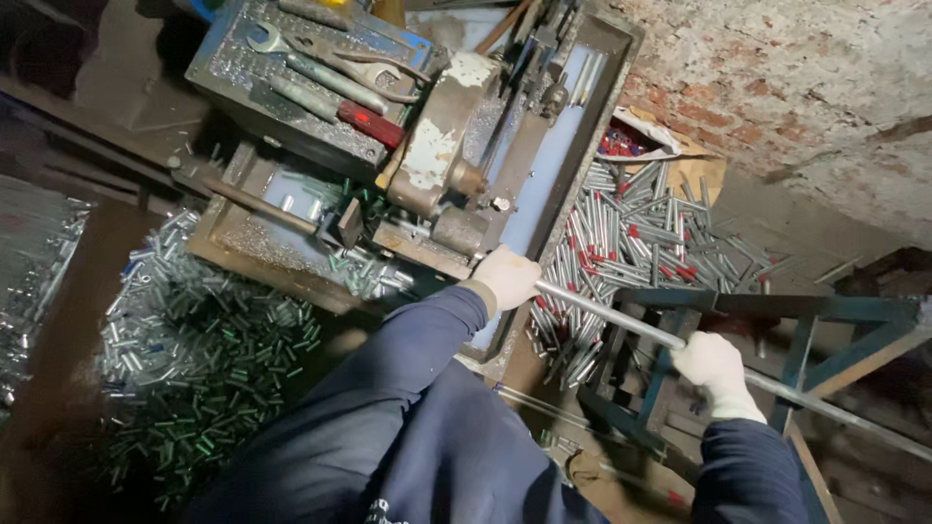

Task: The person operates a manual metal cutting machine by repeatedly pulling a long metal rod through a cutting mechanism. The person wears gloves and maintains a steady rhythm, feeding the rod into the machine and collecting the cut pieces.

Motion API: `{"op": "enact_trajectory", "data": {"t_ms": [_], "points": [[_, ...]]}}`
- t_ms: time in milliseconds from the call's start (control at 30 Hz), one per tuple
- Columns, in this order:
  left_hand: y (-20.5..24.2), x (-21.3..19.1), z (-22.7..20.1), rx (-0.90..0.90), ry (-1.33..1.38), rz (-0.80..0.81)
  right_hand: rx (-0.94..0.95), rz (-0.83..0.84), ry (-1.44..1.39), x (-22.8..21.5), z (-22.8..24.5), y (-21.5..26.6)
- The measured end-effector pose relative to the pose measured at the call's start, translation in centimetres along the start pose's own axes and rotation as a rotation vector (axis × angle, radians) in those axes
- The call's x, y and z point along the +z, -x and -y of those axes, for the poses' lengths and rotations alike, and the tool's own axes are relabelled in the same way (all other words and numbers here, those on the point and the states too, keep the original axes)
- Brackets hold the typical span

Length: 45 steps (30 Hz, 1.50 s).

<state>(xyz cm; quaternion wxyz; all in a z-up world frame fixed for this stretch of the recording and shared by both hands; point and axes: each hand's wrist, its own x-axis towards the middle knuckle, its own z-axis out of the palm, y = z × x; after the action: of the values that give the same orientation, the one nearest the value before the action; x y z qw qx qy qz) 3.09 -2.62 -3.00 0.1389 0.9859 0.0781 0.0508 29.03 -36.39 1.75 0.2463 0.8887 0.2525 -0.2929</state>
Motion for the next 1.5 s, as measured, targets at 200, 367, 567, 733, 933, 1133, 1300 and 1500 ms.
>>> {"op": "enact_trajectory", "data": {"t_ms": [200, 367, 567, 733, 933, 1133, 1300, 1500], "points": [[-1.4, 0.8, 1.3, 0.018, 0.001, 0.022, -0.040, 0.097, -0.016, -4.2, 1.6, 0.5], [-1.4, 0.0, 2.0, 0.026, 0.216, 0.055, -0.054, 0.089, -0.047, -4.7, 2.1, 0.8], [-0.9, -0.8, 1.8, 0.029, -0.003, -0.046, 0.007, -0.113, -0.144, -2.2, 0.5, 2.8], [-0.4, -6.4, 0.6, -0.008, 0.041, 0.304, 0.089, -0.296, -0.191, 0.1, -1.3, 4.5], [1.4, -3.0, 1.3, 0.035, 0.078, 0.076, 0.011, -0.121, -0.012, 1.5, -0.4, 1.5], [2.0, -1.5, 1.3, 0.042, 0.050, -0.018, -0.029, -0.020, -0.019, 0.4, 0.2, 2.7], [1.7, -1.8, 1.4, 0.050, 0.093, 0.013, -0.036, -0.006, -0.019, 0.0, 0.3, 2.3], [1.5, -0.6, 1.4, 0.054, 0.042, 0.039, 0.000, 0.024, -0.011, 0.2, 0.3, 1.6]]}}
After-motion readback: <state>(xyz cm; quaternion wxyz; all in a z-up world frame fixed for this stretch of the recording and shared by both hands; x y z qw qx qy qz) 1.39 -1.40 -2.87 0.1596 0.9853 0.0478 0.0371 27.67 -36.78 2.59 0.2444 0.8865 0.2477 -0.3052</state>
